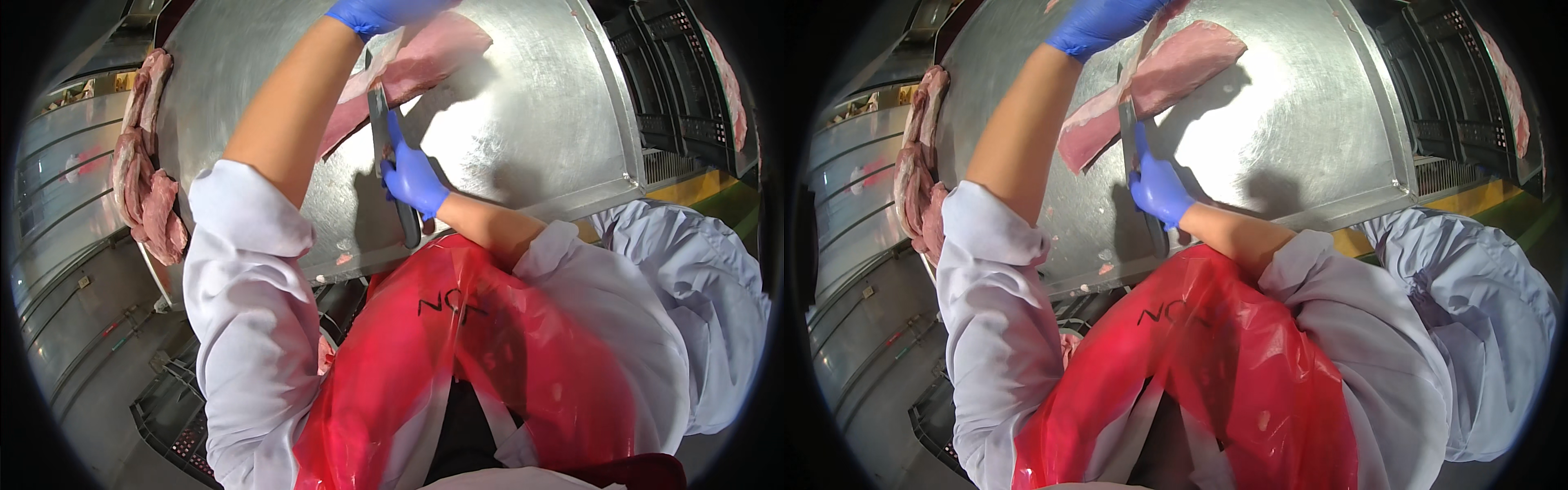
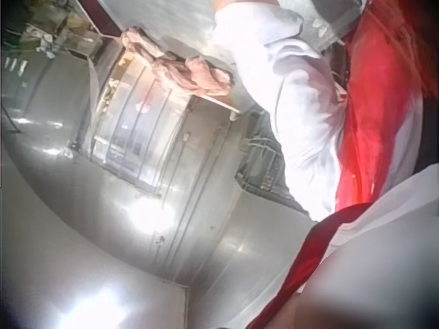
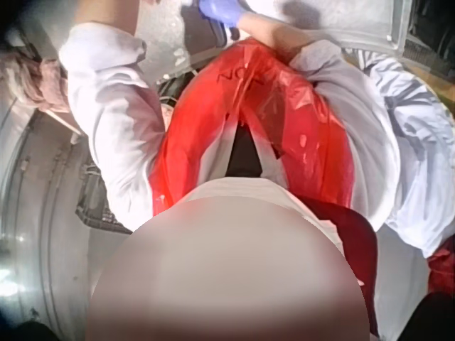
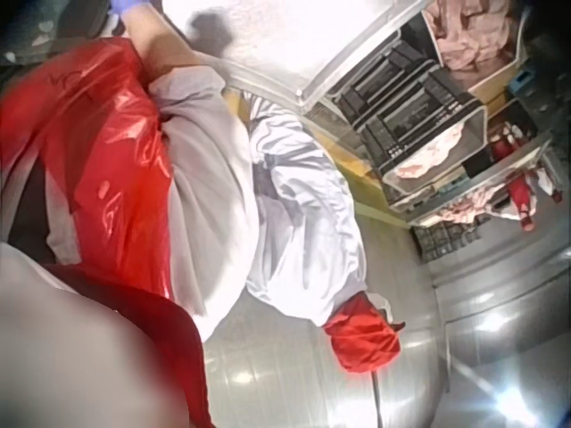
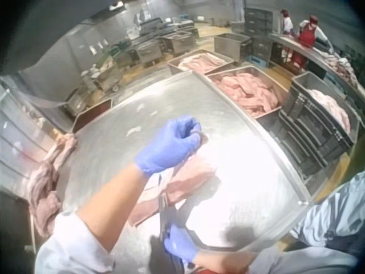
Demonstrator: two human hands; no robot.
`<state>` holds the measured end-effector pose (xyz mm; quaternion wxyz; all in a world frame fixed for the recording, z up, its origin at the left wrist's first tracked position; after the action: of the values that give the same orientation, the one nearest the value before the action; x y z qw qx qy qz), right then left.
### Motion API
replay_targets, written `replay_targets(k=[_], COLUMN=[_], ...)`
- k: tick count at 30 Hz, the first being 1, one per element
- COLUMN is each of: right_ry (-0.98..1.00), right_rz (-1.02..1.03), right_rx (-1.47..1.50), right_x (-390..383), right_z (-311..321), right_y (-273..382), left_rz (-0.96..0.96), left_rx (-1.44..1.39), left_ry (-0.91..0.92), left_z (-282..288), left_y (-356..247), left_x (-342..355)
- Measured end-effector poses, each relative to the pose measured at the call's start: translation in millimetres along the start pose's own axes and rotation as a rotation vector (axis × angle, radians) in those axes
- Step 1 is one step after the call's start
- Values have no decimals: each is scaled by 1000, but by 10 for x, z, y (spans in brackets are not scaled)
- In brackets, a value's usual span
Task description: The person uses a knife to trim fat and connective tissue from large slabs of raw meat on a stainless steel table. They repeatedly cut away unwanted portions and place the trimmed meat into a nearby container.
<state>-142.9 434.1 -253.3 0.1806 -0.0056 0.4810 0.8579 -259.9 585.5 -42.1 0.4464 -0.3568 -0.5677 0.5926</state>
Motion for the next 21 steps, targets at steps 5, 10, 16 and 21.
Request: replay_targets(k=[5,10,16,21], right_ry=[222,50,-229,-99], right_rz=[21,71,174,76], right_rx=[-470,164,-115,35], right_x=[700,-327,443,454], right_z=[-84,-246,-673,-765], right_y=[209,404,253,494], left_rz=[-93,-85,-161,-269], left_rx=[62,-9,96,-161], left_ry=[-23,-100,-82,-96], left_z=[-2,257,112,196], left_y=[-426,-747,-1094,-1477], left_x=[-226,-587,-696,-1056])
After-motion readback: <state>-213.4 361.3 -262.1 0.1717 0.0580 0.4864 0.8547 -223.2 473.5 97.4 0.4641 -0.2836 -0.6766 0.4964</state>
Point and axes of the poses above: each hand's wrist, its own x-axis towards the middle knuckle, its own z-axis out of the back of the hand, y = z × x, the point moved 8 cm from there along x, towards the middle knuckle, and after that the axes turned 15 degrees about -x, right-handed, at the moved point
